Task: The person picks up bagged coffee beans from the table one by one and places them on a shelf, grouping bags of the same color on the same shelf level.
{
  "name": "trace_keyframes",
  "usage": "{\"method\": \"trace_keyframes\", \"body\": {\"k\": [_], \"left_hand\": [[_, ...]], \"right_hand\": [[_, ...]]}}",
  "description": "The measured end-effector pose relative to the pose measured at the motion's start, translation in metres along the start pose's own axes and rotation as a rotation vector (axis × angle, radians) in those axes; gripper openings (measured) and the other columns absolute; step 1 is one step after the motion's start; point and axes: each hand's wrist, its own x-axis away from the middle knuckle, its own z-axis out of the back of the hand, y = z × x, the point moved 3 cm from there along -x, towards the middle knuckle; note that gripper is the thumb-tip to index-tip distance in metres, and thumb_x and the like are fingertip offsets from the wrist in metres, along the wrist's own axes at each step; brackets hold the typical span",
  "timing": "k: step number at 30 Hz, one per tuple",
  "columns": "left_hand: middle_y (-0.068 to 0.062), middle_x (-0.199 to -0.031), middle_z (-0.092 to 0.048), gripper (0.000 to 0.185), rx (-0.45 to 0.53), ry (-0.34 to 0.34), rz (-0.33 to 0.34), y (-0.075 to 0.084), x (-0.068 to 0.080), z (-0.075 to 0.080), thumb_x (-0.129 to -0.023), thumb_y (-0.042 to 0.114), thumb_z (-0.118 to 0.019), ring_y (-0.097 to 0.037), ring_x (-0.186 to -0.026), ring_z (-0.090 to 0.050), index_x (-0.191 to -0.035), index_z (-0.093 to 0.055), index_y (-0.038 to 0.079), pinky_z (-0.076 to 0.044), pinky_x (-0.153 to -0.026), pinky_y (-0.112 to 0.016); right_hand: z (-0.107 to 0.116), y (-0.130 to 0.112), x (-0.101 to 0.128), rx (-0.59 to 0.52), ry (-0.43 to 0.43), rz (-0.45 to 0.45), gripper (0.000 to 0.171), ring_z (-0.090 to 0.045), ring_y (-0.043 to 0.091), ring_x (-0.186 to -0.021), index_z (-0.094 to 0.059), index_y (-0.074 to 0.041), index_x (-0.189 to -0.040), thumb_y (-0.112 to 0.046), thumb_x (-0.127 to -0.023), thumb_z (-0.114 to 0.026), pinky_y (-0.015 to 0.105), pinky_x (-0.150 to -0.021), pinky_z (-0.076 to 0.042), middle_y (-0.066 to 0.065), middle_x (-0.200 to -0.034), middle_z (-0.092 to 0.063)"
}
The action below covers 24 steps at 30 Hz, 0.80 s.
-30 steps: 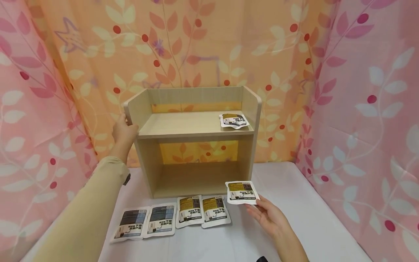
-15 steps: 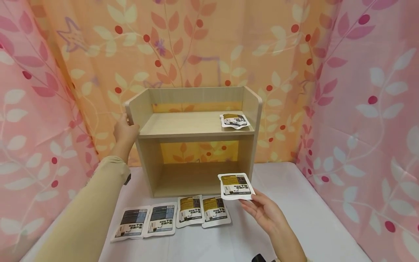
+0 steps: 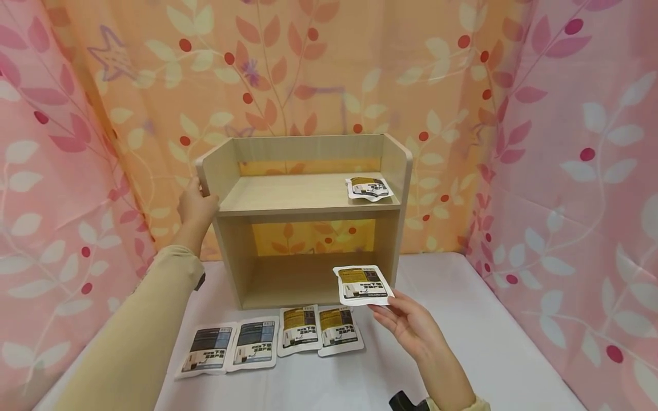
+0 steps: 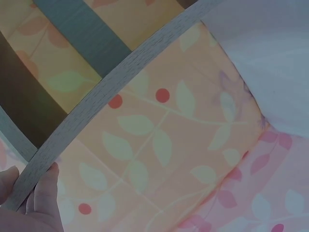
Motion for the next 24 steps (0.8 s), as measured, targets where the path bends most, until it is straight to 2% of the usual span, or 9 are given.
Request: {"method": "trace_keyframes", "body": {"k": [6, 13, 19, 24], "left_hand": [[-0.024, -0.121, -0.061, 0.024, -0.004, 0.003, -0.004, 0.001, 0.001, -0.001, -0.089, 0.003, -0.048, -0.045, -0.114, -0.053, -0.113, -0.049, -0.001, -0.038, -0.096, -0.054], [-0.023, -0.122, -0.061, 0.025, -0.007, -0.008, 0.005, 0.0, -0.001, -0.001, -0.088, 0.003, -0.047, -0.044, -0.115, -0.053, -0.112, -0.049, 0.0, -0.038, -0.097, -0.054], [-0.023, -0.123, -0.061, 0.028, 0.0, -0.006, -0.014, 0.004, -0.001, -0.001, -0.087, 0.003, -0.046, -0.045, -0.116, -0.052, -0.115, -0.049, -0.001, -0.037, -0.097, -0.055], [-0.023, -0.122, -0.061, 0.028, -0.001, -0.013, -0.005, 0.001, 0.002, -0.002, -0.087, 0.003, -0.046, -0.045, -0.115, -0.052, -0.115, -0.049, 0.0, -0.037, -0.097, -0.055]], "right_hand": [[-0.01, -0.003, 0.001, -0.001, -0.02, 0.004, 0.062, -0.069, 0.023, -0.093, 0.0, 0.001, -0.153, -0.003, -0.103, -0.035, 0.033, -0.085, -0.053, 0.015, -0.104, -0.066], [-0.021, -0.008, 0.001, -0.002, -0.024, 0.016, 0.059, -0.07, 0.023, -0.092, -0.005, 0.001, -0.152, -0.004, -0.103, -0.036, 0.033, -0.084, -0.053, 0.016, -0.104, -0.065], [-0.026, -0.014, 0.002, 0.023, -0.063, 0.047, 0.062, -0.069, 0.022, -0.093, 0.001, 0.002, -0.153, -0.004, -0.103, -0.035, 0.031, -0.085, -0.053, 0.014, -0.106, -0.066], [-0.029, -0.016, 0.004, 0.024, -0.068, 0.058, 0.06, -0.069, 0.022, -0.095, -0.001, 0.004, -0.152, -0.003, -0.103, -0.035, 0.031, -0.086, -0.053, 0.014, -0.107, -0.066]]}}
